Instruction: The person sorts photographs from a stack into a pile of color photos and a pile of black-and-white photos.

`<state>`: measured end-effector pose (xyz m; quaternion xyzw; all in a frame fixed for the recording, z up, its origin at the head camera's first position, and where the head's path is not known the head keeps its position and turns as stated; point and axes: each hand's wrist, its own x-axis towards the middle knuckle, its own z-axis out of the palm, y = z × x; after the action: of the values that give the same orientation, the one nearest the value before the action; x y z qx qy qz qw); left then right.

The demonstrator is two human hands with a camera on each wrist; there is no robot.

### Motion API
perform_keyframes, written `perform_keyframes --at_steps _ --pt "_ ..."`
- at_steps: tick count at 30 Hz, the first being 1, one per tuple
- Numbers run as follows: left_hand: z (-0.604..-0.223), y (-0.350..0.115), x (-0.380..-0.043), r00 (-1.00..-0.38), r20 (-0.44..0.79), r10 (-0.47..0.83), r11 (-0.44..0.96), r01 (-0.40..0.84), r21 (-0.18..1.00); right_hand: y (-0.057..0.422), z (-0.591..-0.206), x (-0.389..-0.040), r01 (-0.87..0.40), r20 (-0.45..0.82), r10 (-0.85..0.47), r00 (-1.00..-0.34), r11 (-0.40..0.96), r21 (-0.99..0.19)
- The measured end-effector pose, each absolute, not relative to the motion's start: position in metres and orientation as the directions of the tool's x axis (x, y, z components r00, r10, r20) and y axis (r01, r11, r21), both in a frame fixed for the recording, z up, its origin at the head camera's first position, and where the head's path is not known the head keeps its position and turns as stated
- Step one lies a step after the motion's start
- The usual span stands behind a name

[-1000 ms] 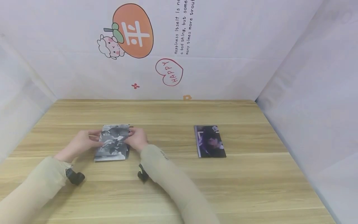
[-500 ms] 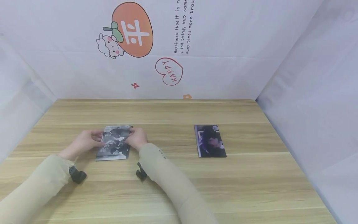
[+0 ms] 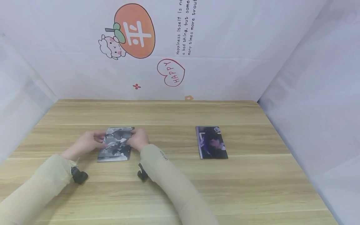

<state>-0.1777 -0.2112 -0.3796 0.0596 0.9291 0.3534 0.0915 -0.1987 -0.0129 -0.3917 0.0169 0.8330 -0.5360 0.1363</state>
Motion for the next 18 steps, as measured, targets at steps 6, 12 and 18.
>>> perform_keyframes --at_steps 6,12,18 --pt "-0.38 -0.21 -0.179 -0.976 -0.135 0.17 0.742 0.037 0.669 -0.008 -0.392 -0.197 0.191 -0.252 -0.139 -0.958 0.347 -0.918" --pt "-0.378 -0.21 -0.178 -0.973 -0.142 0.182 0.734 0.038 0.678 0.001 -0.391 -0.194 0.203 -0.257 -0.185 -0.949 0.269 -0.942" --pt "-0.374 -0.212 -0.175 -0.967 -0.154 0.201 0.728 0.042 0.684 0.017 -0.385 -0.191 0.197 -0.25 -0.208 -0.945 0.245 -0.949"
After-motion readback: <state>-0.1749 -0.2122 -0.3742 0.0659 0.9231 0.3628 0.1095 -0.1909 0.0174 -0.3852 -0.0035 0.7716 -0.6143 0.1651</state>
